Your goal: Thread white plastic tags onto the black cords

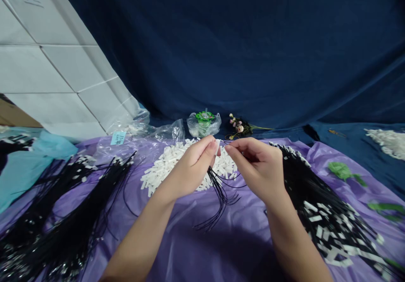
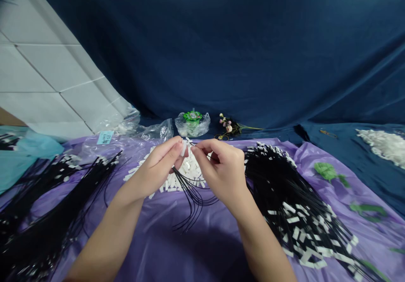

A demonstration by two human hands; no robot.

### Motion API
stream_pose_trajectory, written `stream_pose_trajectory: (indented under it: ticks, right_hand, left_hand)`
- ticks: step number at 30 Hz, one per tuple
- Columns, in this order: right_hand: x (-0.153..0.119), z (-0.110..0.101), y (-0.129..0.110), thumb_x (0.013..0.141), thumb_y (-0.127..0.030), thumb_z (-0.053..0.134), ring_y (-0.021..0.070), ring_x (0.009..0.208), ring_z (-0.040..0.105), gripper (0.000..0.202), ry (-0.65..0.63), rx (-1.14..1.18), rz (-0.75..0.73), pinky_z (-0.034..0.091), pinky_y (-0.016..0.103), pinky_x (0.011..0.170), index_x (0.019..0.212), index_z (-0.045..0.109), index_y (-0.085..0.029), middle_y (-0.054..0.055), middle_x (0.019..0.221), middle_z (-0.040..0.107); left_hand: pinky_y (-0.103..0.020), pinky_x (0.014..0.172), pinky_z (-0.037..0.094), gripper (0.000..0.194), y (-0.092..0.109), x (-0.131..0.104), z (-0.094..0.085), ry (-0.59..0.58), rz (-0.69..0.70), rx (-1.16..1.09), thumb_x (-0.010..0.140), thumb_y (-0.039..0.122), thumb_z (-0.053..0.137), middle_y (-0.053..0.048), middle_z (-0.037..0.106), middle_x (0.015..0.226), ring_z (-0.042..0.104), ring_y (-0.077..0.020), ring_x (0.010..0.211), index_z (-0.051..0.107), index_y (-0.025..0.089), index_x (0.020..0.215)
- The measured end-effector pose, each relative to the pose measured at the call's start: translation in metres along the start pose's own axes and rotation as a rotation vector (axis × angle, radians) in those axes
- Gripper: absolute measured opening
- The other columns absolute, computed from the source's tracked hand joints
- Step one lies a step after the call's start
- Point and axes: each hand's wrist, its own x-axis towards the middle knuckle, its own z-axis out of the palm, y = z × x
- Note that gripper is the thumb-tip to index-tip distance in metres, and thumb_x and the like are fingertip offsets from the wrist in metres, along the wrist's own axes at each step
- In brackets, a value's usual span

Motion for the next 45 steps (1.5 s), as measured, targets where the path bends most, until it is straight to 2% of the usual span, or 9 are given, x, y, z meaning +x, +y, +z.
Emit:
stream_pose_trajectory:
  ticks: [11,18,23,33,39,45]
  right_hand:
    - [-0.002,-0.003,0.001,0.083,-0.021,0.067,0.0067,0.049,0.051,0.006,0.004,-0.014,-0.005,0.039,0.021,0.046,0.079,0.069,-0.018,-0.003,0.064,0.065]
    - [-0.001,-0.004,-0.006,0.081,-0.011,0.068,0.0055,0.049,0.049,0.008,0.096,-0.178,-0.223,0.04,0.02,0.049,0.076,0.067,-0.017,-0.003,0.063,0.064]
    - [-0.001,-0.006,-0.009,0.083,-0.009,0.065,0.0071,0.054,0.054,0.009,0.127,-0.243,-0.339,0.043,0.02,0.054,0.078,0.066,-0.017,-0.002,0.065,0.065]
    - [-0.002,-0.009,-0.01,0.087,-0.015,0.063,0.0073,0.053,0.049,0.008,0.05,-0.151,-0.213,0.04,0.022,0.051,0.08,0.066,-0.017,-0.002,0.066,0.063]
    - [-0.002,-0.011,-0.007,0.091,-0.014,0.058,0.0088,0.063,0.055,0.008,-0.01,-0.234,-0.292,0.044,0.022,0.059,0.088,0.065,-0.017,0.001,0.076,0.066]
    - [-0.005,-0.009,-0.006,0.092,-0.016,0.056,0.0099,0.065,0.059,0.01,0.007,-0.412,-0.367,0.046,0.022,0.063,0.088,0.064,-0.016,0.003,0.078,0.067]
  left_hand:
    - [-0.028,0.063,0.033,0.039,0.0,0.0,-0.001,-0.007,0.005,0.014,0.1,0.047,0.034,0.003,0.042,0.068,0.04,-0.0104,0.064,0.043,0.019,0.074]
    - [-0.029,0.061,0.032,0.038,0.001,-0.002,-0.001,-0.023,-0.004,0.037,0.1,0.046,0.033,0.002,0.04,0.068,0.038,-0.0119,0.063,0.042,0.019,0.076]
    - [-0.028,0.061,0.033,0.037,0.001,-0.003,-0.001,-0.02,-0.002,0.051,0.1,0.046,0.032,0.002,0.041,0.068,0.038,-0.0122,0.063,0.043,0.019,0.077]
    - [-0.029,0.062,0.033,0.036,0.004,-0.005,-0.001,-0.039,0.011,0.122,0.1,0.046,0.032,0.002,0.041,0.067,0.039,-0.012,0.063,0.044,0.02,0.078]
    - [-0.029,0.062,0.033,0.037,0.004,-0.003,-0.001,-0.071,0.028,0.048,0.101,0.043,0.033,0.002,0.042,0.066,0.039,-0.0118,0.063,0.042,0.019,0.074]
    - [-0.027,0.06,0.033,0.036,0.003,0.001,0.0,-0.121,0.029,-0.057,0.1,0.041,0.035,0.002,0.041,0.064,0.038,-0.0111,0.061,0.044,0.018,0.074]
